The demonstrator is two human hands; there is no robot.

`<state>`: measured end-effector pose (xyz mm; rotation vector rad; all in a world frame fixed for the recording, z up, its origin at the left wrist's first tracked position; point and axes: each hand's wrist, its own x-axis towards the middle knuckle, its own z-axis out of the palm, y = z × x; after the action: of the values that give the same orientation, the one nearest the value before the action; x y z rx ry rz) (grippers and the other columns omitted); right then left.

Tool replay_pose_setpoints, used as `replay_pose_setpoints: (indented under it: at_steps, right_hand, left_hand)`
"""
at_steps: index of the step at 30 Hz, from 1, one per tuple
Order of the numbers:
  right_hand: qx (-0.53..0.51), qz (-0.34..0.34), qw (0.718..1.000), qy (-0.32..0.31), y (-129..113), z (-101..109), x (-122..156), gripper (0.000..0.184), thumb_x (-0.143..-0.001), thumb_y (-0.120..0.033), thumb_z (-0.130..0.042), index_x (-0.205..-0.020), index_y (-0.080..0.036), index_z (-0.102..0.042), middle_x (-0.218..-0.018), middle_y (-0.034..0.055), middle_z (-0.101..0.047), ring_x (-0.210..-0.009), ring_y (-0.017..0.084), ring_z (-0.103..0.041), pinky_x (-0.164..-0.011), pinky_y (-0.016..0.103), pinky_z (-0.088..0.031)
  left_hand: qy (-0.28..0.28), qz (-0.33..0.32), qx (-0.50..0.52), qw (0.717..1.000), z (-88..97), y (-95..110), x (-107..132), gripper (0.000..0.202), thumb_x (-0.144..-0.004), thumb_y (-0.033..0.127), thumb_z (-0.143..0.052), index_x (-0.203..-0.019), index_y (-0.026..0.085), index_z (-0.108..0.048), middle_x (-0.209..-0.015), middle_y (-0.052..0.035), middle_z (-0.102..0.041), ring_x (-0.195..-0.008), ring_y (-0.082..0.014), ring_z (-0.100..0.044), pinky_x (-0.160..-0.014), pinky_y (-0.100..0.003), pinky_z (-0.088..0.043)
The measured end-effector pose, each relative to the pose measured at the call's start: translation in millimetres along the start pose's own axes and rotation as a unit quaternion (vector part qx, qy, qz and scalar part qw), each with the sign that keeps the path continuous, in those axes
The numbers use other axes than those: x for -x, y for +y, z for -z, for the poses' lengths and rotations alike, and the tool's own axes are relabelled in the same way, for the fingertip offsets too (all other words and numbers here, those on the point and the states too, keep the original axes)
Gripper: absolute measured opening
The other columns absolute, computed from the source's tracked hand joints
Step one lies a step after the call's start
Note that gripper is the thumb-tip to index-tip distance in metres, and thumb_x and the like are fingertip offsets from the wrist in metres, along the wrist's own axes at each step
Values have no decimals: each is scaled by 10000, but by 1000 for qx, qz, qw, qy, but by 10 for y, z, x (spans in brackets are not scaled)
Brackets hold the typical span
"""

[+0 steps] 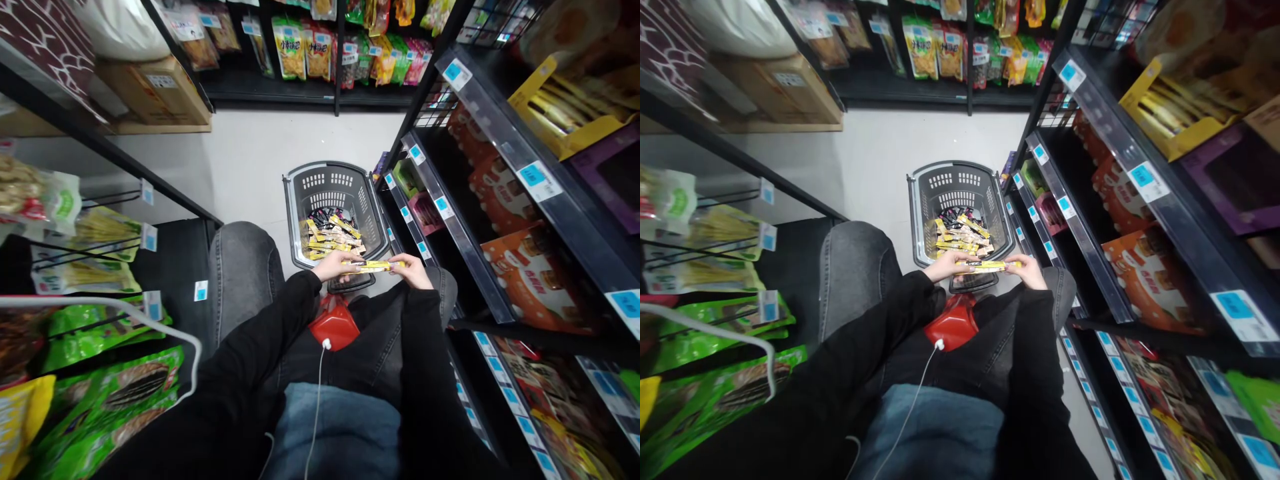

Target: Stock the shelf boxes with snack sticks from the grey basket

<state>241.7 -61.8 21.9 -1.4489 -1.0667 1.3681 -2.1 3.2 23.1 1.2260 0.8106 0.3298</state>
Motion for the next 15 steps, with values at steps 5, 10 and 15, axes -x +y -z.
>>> replay_pose_setpoints:
  at_steps: [5, 10, 15]
  right_hand:
    - [44, -14, 999, -20, 27, 63, 11, 263, -603, -348, -726, -765, -145, -684, -715, 59, -682, -647, 178, -636, -565, 275, -496]
    - [88, -43, 993, -68, -36, 35, 27, 257, -630, -378, -697, -694, -130, -668, -624, 56, -673, -551, 145, -598, -534, 248, -441]
    - [129, -67, 983, -111, -86, 17, 31, 269, -652, -381, -655, -647, -112, -653, -553, 28, -631, -493, 107, -523, -503, 226, -386]
  left_hand:
    - [7, 9, -18, 1000, 24, -2, 0, 337, -698, 305, -655, -972, 109, -682, -599, -23, -637, -405, -71, -520, -382, -170, -396]
    - [-3, 34, -21, 999, 44, -19, -16, 249, -689, 318, -655, -783, 93, -703, -570, -26, -646, -388, -68, -511, -356, -159, -373]
    - [-55, 67, -2, 996, 102, -37, -23, 211, -692, 299, -649, -702, 92, -690, -544, -35, -650, -364, -64, -508, -355, -151, -387]
